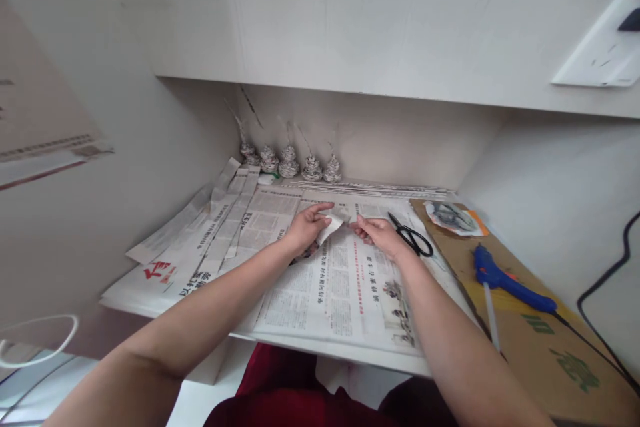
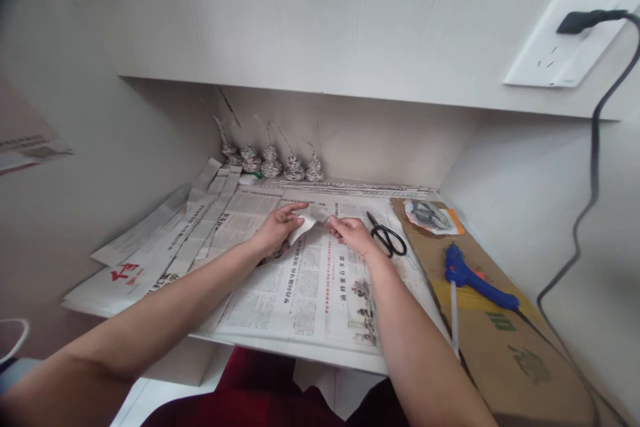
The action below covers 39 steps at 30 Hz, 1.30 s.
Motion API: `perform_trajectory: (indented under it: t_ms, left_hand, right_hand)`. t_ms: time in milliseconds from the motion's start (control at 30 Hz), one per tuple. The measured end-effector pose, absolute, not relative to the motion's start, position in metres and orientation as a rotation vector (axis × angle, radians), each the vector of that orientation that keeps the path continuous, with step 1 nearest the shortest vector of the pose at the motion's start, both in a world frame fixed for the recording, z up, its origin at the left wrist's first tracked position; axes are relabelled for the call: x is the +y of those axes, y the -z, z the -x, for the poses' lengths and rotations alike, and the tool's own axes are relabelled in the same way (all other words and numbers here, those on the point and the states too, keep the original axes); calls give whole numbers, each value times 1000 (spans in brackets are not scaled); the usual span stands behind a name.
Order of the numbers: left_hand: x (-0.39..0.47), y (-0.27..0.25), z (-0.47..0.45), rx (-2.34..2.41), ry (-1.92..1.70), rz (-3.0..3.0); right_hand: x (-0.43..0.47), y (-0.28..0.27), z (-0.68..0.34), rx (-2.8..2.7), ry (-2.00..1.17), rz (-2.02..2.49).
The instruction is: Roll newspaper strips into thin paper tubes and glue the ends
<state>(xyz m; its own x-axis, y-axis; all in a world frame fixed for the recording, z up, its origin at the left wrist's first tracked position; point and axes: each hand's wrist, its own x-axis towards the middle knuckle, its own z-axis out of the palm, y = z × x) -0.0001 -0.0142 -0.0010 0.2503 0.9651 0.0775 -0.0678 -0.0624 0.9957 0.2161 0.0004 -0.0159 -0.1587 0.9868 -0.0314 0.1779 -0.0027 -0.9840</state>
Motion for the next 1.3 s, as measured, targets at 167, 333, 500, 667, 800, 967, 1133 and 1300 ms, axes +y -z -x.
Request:
perform_trajectory:
  t_ms: [167,333,500,667,800,967,1133,1300]
  left_hand:
    - [-19,-6,-25,844,-1113,-1340]
    - [-23,-10,-39,853,-1085,-1342]
    - [-26,3,-41,927,-986,-1267]
    - [-29,7,-42,939,-871,-1166]
    - [-28,2,-46,902,-967,-1143]
    - [-16,1,-53,961,-1060,-1174]
    - [-3,11,-56,971,-1097,-1105]
    - [1,19,-48,861,-1138,-984]
  right_hand:
    - [-2,12,-215,-1454,-1265,1236]
    - [1,12,-218,-1276,-1348,1073]
    - [6,13,-223,-1069,-1343,987]
    - [8,14,-222,-1012,-1259,1027]
    - [5,12,-218,-1017,-1240,1048]
    - [0,10,-212,-1062,-1237,1064]
    - [0,13,-209,-1181,-1220,1065]
    - [10,19,-217,-1243,-980,1142]
